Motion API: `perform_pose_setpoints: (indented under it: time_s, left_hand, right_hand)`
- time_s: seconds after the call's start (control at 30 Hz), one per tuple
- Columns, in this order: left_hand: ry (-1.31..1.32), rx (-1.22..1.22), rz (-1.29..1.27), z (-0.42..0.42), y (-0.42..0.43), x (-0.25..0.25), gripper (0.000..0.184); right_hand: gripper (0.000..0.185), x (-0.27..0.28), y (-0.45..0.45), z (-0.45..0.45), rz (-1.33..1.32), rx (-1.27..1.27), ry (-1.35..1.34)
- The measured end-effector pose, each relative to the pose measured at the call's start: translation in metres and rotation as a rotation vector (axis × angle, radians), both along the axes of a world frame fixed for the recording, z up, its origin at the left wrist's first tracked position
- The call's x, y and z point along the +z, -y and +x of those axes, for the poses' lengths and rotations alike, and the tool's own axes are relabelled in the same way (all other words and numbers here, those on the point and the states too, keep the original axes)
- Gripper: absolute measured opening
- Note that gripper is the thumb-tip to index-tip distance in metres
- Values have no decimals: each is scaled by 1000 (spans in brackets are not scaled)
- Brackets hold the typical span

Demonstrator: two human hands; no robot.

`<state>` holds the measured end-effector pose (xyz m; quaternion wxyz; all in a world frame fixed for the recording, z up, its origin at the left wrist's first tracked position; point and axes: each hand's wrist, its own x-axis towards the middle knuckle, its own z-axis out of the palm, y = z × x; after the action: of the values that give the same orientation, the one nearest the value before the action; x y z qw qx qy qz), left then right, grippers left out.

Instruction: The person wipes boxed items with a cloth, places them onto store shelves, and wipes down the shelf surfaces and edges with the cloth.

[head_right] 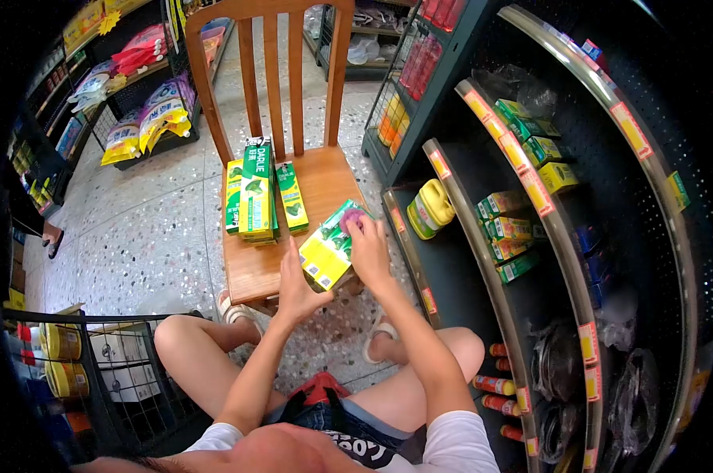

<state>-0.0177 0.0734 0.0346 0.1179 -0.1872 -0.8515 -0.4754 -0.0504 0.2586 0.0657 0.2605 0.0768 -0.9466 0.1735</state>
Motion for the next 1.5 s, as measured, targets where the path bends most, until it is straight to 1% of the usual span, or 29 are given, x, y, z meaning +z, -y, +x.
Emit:
perform_pose_setpoints:
  time_s: [0.1,0.17,0.3,0.33,0.43,0.53,0.63,0.67,0.77,0.8,0.83,0.9,0.93,1.0,1.03,1.1,1.13,1.17,1.2,1.23,1.27,1.3,1.33,1.37,1.4,1.43,1.47,1.5]
  left_hand:
    - [-1,-2,10,0,-1,-1,125]
    - [2,-7,7,1,0,-1,126]
    - [5,-14,8,0,0,0,126]
    - [5,-14,13,0,0,-1,125]
    - [-20,-23,-20,0,0,-4,126]
    - [-19,-32,-16,-1,0,-7,128]
    - [-21,-27,-44,0,1,-6,129]
    - [-4,-34,-33,0,1,-6,129]
    - [40,-39,2,-2,2,-7,130]
    - [52,-42,12,-1,2,-7,130]
    - [62,-49,21,-1,2,-7,130]
    - [-1,-30,99,-3,-1,-14,128]
    - [-33,-19,138,-2,-1,-15,127]
    - [3,-64,191,-1,4,-17,128]
    - [19,-84,215,-1,7,-17,129]
    - [12,-78,152,-1,11,-16,131]
    - [22,-70,120,-1,12,-10,131]
    - [33,-66,90,0,11,-4,132]
    - [83,-67,99,3,10,2,128]
    - [39,-36,45,5,8,5,125]
    - [-7,-8,-10,7,6,7,123]
    - [-54,20,-64,9,4,10,121]
    - [-99,16,-57,16,5,23,105]
    - [-100,-5,-39,22,5,26,98]
    - [-101,-21,-22,28,5,27,91]
    - [-102,-33,-5,34,7,31,84]
    - [-13,-34,128,41,5,37,60]
    - [127,-84,239,44,4,41,55]
  right_hand:
    - [26,0,-2,30,-50,97,14]
    - [25,10,-1,52,-97,183,49]
    - [30,29,-7,80,-349,414,257]
    - [29,39,-4,82,-462,375,251]
    - [28,42,-6,58,-731,143,186]
    - [27,37,-8,9,-566,109,10]
    - [26,-1,-3,-20,-181,-30,2]
    - [24,-7,8,-17,-195,-23,-58]
    - [25,-8,26,4,-183,39,10]
    - [25,-6,32,15,-176,87,34]
    - [25,-5,39,26,-223,135,67]
    - [27,4,50,47,-245,268,96]
    - [26,7,50,53,-294,306,134]
    - [26,12,53,62,-396,388,208]
    - [23,18,53,68,-656,379,320]
    - [19,29,46,81,-1173,348,552]
    - [23,17,38,84,-1356,298,586]
    - [27,14,31,88,-1567,314,609]
    - [32,12,24,92,-1781,323,624]
    - [38,9,16,95,-1998,328,626]
    - [45,3,9,94,-2155,414,679]
    - [45,-3,5,97,-2181,424,678]
    - [45,-3,3,100,-2207,435,679]
    - [45,4,5,102,-2234,447,682]
    - [36,12,8,106,-2084,409,658]
    - [36,16,10,107,-2084,376,670]
    - [36,17,13,107,-2084,346,687]
    - [36,19,17,107,-2086,319,707]
